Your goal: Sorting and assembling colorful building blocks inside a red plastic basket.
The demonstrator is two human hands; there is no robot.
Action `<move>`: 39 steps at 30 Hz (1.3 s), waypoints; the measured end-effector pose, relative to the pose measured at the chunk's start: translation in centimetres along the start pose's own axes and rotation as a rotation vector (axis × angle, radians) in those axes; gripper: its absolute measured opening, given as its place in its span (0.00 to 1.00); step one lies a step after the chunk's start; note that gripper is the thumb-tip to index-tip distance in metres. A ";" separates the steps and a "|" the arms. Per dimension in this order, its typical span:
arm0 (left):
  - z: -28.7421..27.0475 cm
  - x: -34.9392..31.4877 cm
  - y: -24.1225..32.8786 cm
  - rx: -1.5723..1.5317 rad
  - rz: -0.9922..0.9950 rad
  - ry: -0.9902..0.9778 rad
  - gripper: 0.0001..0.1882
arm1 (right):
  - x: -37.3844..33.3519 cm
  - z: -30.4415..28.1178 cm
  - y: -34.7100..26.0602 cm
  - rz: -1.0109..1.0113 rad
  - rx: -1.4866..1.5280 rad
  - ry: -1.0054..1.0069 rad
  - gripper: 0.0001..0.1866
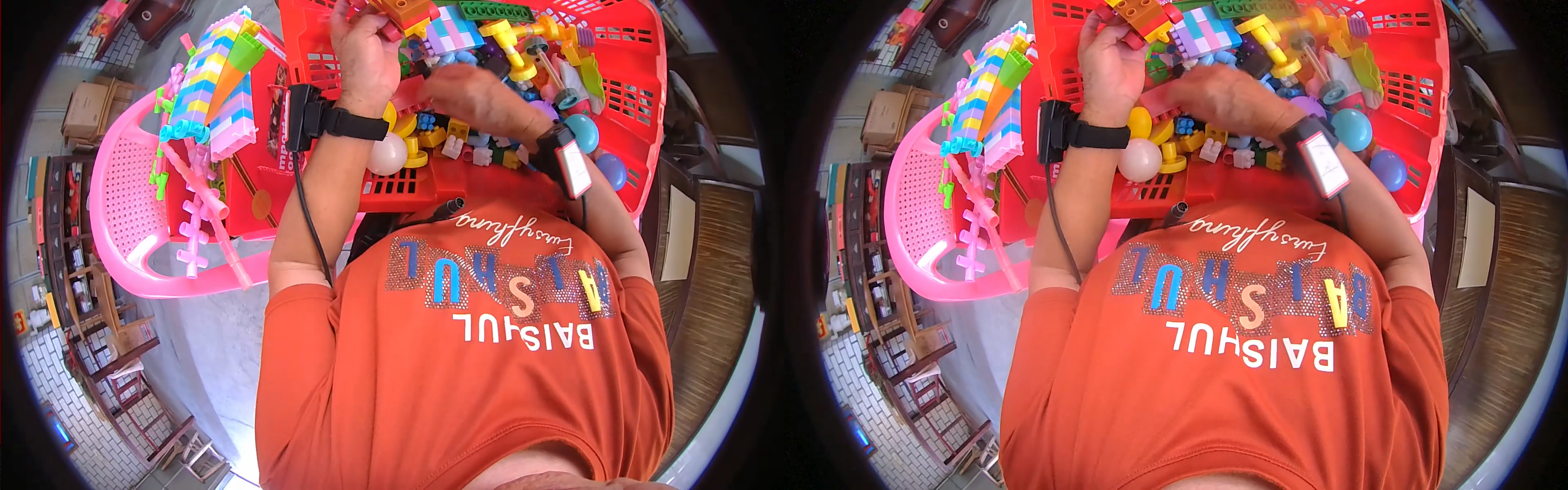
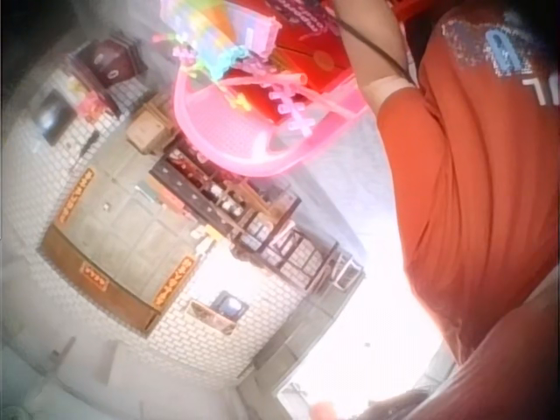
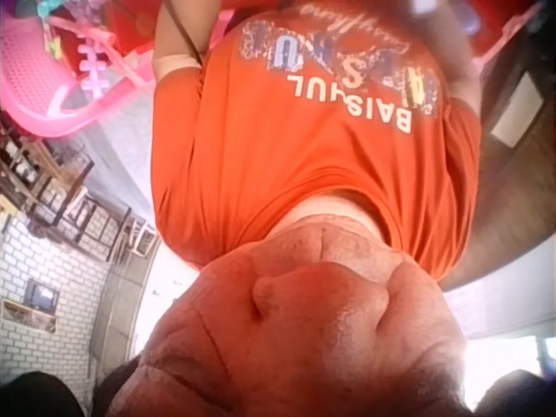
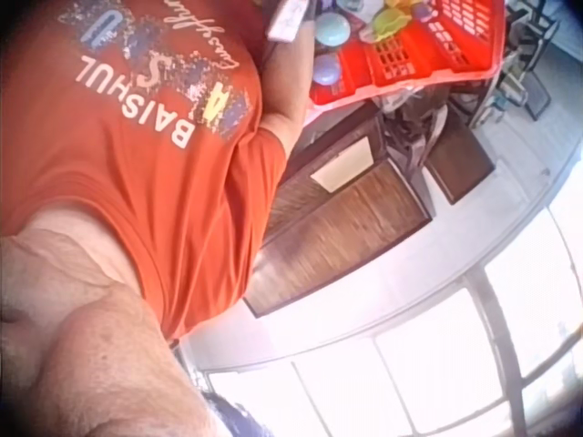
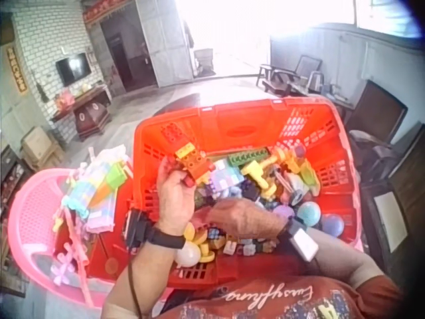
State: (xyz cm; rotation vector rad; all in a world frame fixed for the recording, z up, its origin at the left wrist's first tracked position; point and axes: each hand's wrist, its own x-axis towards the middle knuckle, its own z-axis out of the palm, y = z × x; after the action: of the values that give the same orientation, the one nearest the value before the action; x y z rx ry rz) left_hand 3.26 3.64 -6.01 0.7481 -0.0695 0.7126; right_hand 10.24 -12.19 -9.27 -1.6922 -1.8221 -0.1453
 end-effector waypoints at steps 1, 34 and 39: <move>-0.4 0.2 0.0 0.003 0.012 -0.003 0.20 | -0.3 1.0 -0.2 -0.018 -0.008 -0.155 0.05; -3.0 3.0 8.0 -0.030 -0.009 -0.203 0.16 | -0.9 2.6 -0.6 0.001 -0.365 -0.328 0.14; -2.3 3.0 9.9 0.053 0.107 -0.058 0.18 | -1.6 2.6 0.1 0.018 -0.274 -0.286 0.13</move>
State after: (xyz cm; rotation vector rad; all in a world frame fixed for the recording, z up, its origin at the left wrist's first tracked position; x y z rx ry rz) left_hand -0.93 11.89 -0.85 0.8202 -0.1445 0.7969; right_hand 9.29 -12.25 -12.18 -2.0031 -2.0698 -0.1576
